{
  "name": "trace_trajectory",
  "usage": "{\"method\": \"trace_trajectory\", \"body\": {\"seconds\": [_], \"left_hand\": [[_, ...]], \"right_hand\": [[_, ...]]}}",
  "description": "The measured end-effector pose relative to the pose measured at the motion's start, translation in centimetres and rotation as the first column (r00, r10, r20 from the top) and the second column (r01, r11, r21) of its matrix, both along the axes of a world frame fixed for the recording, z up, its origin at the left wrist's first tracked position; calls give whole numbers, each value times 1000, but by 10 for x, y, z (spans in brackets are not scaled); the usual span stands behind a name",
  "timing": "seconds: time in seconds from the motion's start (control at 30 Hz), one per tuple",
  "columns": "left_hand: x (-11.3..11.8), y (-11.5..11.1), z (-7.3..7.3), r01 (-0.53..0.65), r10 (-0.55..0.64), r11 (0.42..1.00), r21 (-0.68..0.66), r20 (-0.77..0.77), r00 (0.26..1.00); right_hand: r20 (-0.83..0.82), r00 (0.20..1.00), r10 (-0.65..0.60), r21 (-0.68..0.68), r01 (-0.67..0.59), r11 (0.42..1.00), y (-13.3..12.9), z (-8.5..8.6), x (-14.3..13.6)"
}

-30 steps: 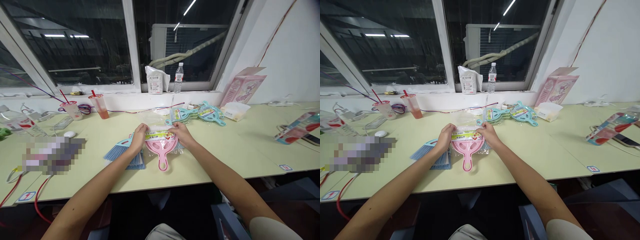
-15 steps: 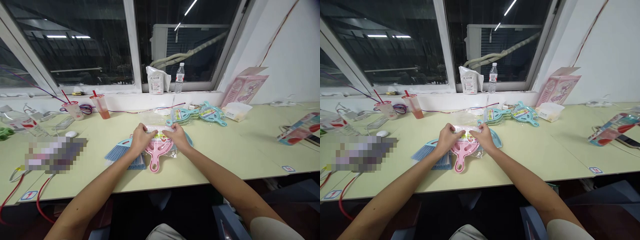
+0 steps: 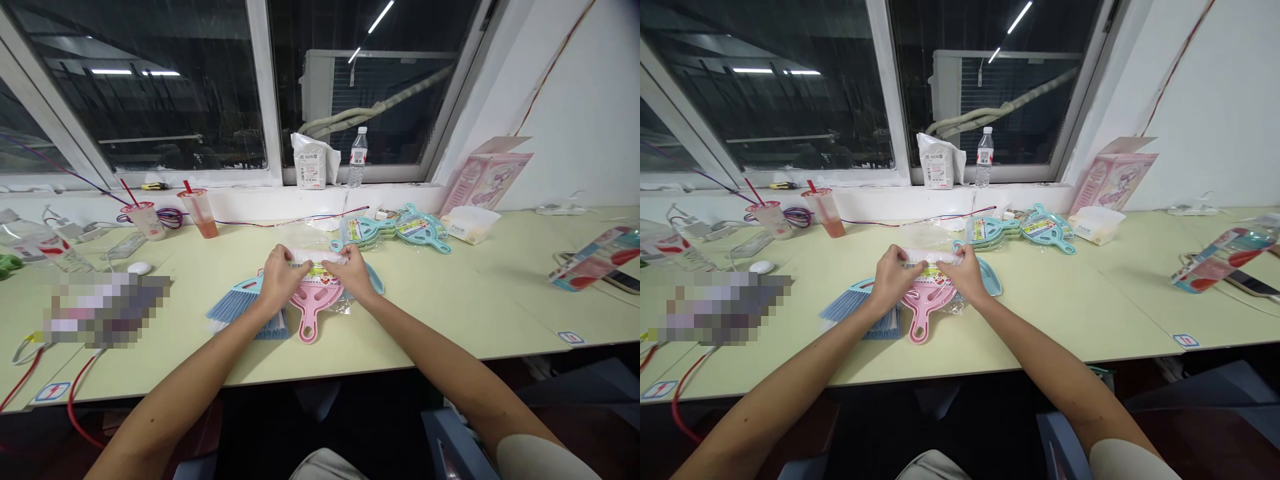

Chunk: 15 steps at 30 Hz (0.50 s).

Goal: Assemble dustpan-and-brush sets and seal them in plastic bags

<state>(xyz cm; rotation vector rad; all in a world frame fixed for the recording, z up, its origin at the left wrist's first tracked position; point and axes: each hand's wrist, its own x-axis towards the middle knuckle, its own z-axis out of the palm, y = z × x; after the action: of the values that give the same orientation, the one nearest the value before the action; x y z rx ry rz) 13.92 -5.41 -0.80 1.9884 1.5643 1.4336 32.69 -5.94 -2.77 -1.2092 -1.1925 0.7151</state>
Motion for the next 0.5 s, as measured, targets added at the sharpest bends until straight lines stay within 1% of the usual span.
{"method": "trace_trajectory", "body": {"seconds": [0.2, 0.3, 0.4, 0.5], "left_hand": [[5, -5, 1, -6, 8, 999, 43, -42, 999], [7, -7, 1, -5, 8, 998, 68, -40, 999], [8, -8, 0, -1, 4, 997, 83, -28, 1000], [6, -9, 2, 6, -5, 997, 82, -12, 1000]], "right_hand": [[150, 984, -91, 8, 91, 996, -7, 7, -3], [180, 977, -112, 4, 113, 994, -8, 10, -3], [186, 976, -112, 12, 112, 994, -8, 12, -3], [174, 983, -63, 10, 62, 998, -7, 12, -1]]}}
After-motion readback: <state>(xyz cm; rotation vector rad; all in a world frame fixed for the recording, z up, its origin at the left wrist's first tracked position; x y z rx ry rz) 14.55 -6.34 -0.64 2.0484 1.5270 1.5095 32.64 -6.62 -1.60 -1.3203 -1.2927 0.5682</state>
